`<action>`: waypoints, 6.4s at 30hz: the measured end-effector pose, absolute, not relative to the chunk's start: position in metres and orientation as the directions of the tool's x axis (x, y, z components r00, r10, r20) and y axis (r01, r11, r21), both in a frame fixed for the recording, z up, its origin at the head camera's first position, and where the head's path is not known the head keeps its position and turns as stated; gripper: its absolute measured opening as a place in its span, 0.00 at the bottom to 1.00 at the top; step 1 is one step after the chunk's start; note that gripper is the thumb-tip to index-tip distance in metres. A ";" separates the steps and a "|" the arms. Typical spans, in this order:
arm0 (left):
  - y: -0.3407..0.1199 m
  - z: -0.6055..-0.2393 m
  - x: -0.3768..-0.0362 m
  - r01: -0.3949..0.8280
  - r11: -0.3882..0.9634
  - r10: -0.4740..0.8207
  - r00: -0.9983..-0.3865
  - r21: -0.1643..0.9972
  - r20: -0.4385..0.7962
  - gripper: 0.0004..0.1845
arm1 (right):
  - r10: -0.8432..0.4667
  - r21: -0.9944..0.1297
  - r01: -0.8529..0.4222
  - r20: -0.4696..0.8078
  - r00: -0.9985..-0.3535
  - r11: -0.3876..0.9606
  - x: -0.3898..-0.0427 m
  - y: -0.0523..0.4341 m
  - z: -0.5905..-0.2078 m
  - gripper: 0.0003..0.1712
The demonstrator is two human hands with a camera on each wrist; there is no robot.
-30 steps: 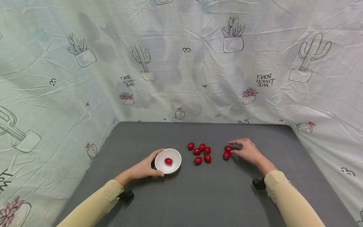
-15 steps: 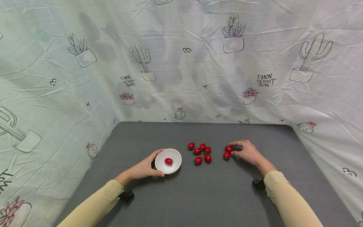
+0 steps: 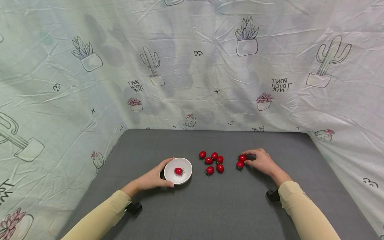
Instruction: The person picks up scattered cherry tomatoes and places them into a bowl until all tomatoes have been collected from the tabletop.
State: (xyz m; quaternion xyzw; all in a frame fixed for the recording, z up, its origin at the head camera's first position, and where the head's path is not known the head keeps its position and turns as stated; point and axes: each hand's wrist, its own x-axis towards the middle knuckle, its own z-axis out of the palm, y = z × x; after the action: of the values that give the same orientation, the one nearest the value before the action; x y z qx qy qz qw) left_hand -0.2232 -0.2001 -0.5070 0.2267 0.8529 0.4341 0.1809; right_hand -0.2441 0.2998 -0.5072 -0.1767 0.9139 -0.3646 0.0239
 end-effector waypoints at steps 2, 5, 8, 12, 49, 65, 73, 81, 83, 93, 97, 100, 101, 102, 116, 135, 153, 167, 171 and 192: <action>-0.200 -0.507 -0.223 0.228 0.520 0.543 -0.832 0.824 -0.112 0.61 | -0.337 -0.671 -0.304 0.085 -0.938 0.676 -0.244 0.299 -0.507 0.21; -0.201 -0.508 -0.224 0.223 0.518 0.541 -0.833 0.826 -0.115 0.61 | -0.332 -0.668 -0.302 0.086 -0.939 0.680 -0.243 0.298 -0.507 0.21; -0.201 -0.508 -0.224 0.220 0.515 0.542 -0.833 0.828 -0.116 0.60 | -0.329 -0.668 -0.299 0.085 -0.940 0.682 -0.243 0.298 -0.507 0.21; -0.201 -0.508 -0.224 0.220 0.511 0.543 -0.832 0.831 -0.115 0.60 | -0.329 -0.667 -0.301 0.088 -0.940 0.682 -0.243 0.298 -0.507 0.20; -0.199 -0.509 -0.225 0.219 0.512 0.535 -0.838 0.831 -0.109 0.60 | -0.274 -0.676 -0.280 0.119 -0.954 0.682 -0.249 0.299 -0.484 0.25; -0.199 -0.508 -0.225 0.221 0.510 0.539 -0.836 0.831 -0.108 0.60 | -0.312 -0.686 -0.316 0.135 -0.940 0.655 -0.251 0.254 -0.459 0.22; -0.199 -0.506 -0.225 0.221 0.505 0.541 -0.834 0.834 -0.107 0.60 | -0.361 -0.716 -0.338 0.129 -0.924 0.610 -0.252 0.226 -0.448 0.21; -0.198 -0.505 -0.226 0.209 0.499 0.546 -0.830 0.841 -0.117 0.60 | -0.409 -0.749 -0.369 0.143 -0.901 0.550 -0.250 0.203 -0.443 0.21; -0.198 -0.504 -0.226 0.206 0.497 0.547 -0.828 0.843 -0.119 0.60 | -0.425 -0.752 -0.384 0.152 -0.892 0.536 -0.251 0.198 -0.442 0.21; -0.197 -0.501 -0.226 0.192 0.499 0.538 -0.833 0.845 -0.129 0.60 | -0.497 -0.761 -0.411 0.134 -0.857 0.503 -0.251 0.170 -0.434 0.19; -0.197 -0.499 -0.226 0.180 0.502 0.536 -0.832 0.846 -0.142 0.60 | -0.519 -0.764 -0.413 0.121 -0.846 0.495 -0.251 0.160 -0.433 0.19; -0.197 -0.498 -0.226 0.172 0.507 0.535 -0.831 0.845 -0.151 0.60 | -0.532 -0.766 -0.410 0.107 -0.840 0.495 -0.250 0.151 -0.433 0.19; -0.197 -0.498 -0.227 0.169 0.507 0.534 -0.831 0.845 -0.155 0.60 | -0.536 -0.765 -0.411 0.103 -0.838 0.496 -0.250 0.148 -0.433 0.19; -0.197 -0.498 -0.227 0.166 0.509 0.533 -0.831 0.845 -0.159 0.60 | -0.540 -0.763 -0.412 0.100 -0.836 0.497 -0.250 0.145 -0.434 0.19; -0.198 -0.495 -0.227 0.101 0.501 0.551 -0.803 0.860 -0.227 0.60 | -0.644 -0.699 -0.525 0.120 -0.755 0.486 -0.247 0.108 -0.441 0.18; -0.202 -0.502 -0.227 0.135 0.493 0.572 -0.795 0.860 -0.203 0.59 | -0.728 -0.538 -0.653 0.101 -0.678 0.533 -0.244 0.071 -0.455 0.17; -0.201 -0.502 -0.228 0.139 0.501 0.566 -0.799 0.854 -0.202 0.60 | -0.758 -0.505 -0.677 0.065 -0.649 0.535 -0.243 0.064 -0.460 0.17; -0.198 -0.502 -0.229 0.117 0.503 0.554 -0.804 0.857 -0.215 0.60 | -0.757 -0.482 -0.707 0.127 -0.641 0.518 -0.248 0.075 -0.456 0.19; -0.197 -0.501 -0.228 0.115 0.501 0.550 -0.807 0.858 -0.213 0.60 | -0.756 -0.489 -0.705 0.130 -0.642 0.515 -0.248 0.078 -0.453 0.20; -0.188 -0.497 -0.208 0.105 0.525 0.507 -0.835 0.845 -0.212 0.59 | -0.687 -0.521 -0.664 0.189 -0.702 0.535 -0.236 0.135 -0.433 0.22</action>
State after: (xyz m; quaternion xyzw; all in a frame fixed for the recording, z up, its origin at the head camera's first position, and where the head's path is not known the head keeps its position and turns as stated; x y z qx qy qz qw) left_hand -0.2076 -0.1882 -0.4973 0.1812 0.8443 0.4525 0.2226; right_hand -0.2364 0.1354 -0.4326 -0.3857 0.8760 -0.2891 0.0194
